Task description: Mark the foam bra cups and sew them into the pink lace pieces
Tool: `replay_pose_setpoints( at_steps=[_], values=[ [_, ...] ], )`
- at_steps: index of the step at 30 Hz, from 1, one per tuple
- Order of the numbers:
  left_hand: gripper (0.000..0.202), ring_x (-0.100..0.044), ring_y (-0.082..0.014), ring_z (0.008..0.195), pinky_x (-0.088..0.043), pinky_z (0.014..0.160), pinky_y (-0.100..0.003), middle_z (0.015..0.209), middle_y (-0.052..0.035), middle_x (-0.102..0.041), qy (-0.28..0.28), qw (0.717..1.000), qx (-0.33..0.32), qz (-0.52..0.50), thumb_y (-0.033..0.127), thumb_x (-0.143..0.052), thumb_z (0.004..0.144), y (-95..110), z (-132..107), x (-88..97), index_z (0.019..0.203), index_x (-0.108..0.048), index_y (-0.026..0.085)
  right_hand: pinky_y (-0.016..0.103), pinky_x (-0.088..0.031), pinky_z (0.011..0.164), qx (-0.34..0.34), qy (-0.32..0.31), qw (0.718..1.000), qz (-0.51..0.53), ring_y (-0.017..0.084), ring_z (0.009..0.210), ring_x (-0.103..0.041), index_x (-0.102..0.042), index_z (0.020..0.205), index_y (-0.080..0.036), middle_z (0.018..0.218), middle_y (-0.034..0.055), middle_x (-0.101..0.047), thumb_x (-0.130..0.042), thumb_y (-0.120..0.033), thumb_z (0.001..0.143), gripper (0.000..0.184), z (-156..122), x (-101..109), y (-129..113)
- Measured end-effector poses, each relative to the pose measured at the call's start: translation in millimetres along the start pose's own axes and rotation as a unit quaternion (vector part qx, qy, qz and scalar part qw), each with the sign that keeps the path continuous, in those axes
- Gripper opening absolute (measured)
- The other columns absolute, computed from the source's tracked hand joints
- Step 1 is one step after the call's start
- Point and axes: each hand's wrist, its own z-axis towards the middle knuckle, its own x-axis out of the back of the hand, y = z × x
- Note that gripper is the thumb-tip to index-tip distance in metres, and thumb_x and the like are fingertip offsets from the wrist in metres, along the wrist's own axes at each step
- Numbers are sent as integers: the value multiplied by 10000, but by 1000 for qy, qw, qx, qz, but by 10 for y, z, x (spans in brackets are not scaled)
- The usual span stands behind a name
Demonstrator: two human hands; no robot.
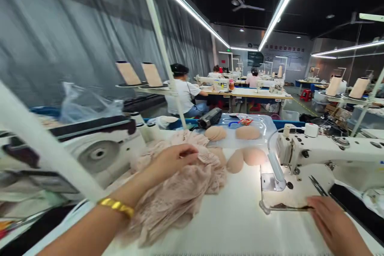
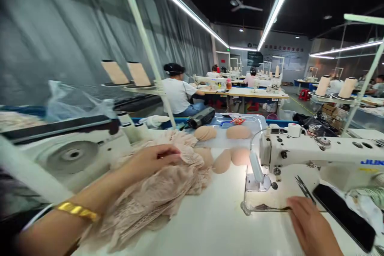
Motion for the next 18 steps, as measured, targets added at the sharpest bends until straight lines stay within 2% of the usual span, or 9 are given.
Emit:
replay_pose_setpoints(
  at_steps=[1, 2, 4, 6, 9, 12, 15, 18],
  values=[
    [345, -688, -283, 740, -490, 667, -332, 720, -7, -769, -21, 999, -4, 25, 598, -769, 635, -18, -42, -81, 695, -708, 263, 445, -630, 904, -3, 38, 997, -70, 314, 1062, -754, -752, 1255, -225, 1189, 160, -788, -484, -429, 1136, 357, 39, -57, 241],
    [306, -691, -277, 754, -489, 677, -331, 748, -11, -770, -41, 998, -9, 50, 561, -750, 677, -32, -73, -176, 711, -707, 260, 483, -623, 908, -3, 46, 991, -124, 346, 1084, -743, -769, 1252, -220, 1208, 169, -790, -451, -484, 1129, 431, 59, -123, 464],
    [205, -683, -267, 785, -470, 705, -335, 783, -24, -763, -64, 993, -13, 101, 450, -738, 729, -61, -106, -372, 733, -706, 248, 538, -608, 923, 6, 43, 982, -182, 377, 1080, -737, -786, 1247, -191, 1192, 182, -801, -399, -467, 1118, 492, 48, -261, 816],
    [140, -665, -251, 814, -461, 745, -346, 806, -30, -743, -83, 986, -17, 144, 350, -740, 786, -100, -103, -511, 741, -690, 227, 538, -597, 904, 9, 23, 979, -203, 367, 1019, -746, -792, 1242, -177, 1141, 171, -813, -423, -389, 1098, 449, -7, -385, 1016],
    [206, -637, -210, 806, -476, 785, -352, 811, -7, -695, -110, 978, -14, 176, 303, -721, 912, -165, -55, -547, 750, -640, 203, 515, -573, 905, 19, 1, 978, -208, 343, 982, -745, -795, 1228, -188, 1091, 144, -811, -468, -323, 1077, 385, -95, -497, 1094],
    [273, -629, -209, 767, -457, 734, -338, 774, 3, -666, -115, 977, -5, 180, 339, -619, 980, -186, -26, -479, 736, -597, 217, 534, -541, 945, 30, 13, 977, -209, 346, 1001, -728, -800, 1162, -192, 1082, 141, -798, -458, -333, 1094, 376, -128, -516, 1055],
    [256, -636, -261, 785, -420, 735, -367, 762, -18, -684, -103, 978, -3, 183, 414, -668, 890, -154, -85, -497, 722, -591, 238, 550, -529, 957, 15, 12, 978, -206, 350, 1010, -708, -793, 1148, -178, 1088, 154, -779, -448, -342, 1104, 385, -116, -500, 1010],
    [246, -628, -275, 845, -425, 840, -404, 746, -13, -670, -93, 981, -10, 170, 275, -789, 752, -120, -171, -585, 646, -570, 234, 542, -537, 939, 6, 3, 980, -198, 347, 1003, -699, -792, 1119, -185, 1084, 158, -772, -426, -336, 1113, 396, -100, -500, 998]
  ],
)
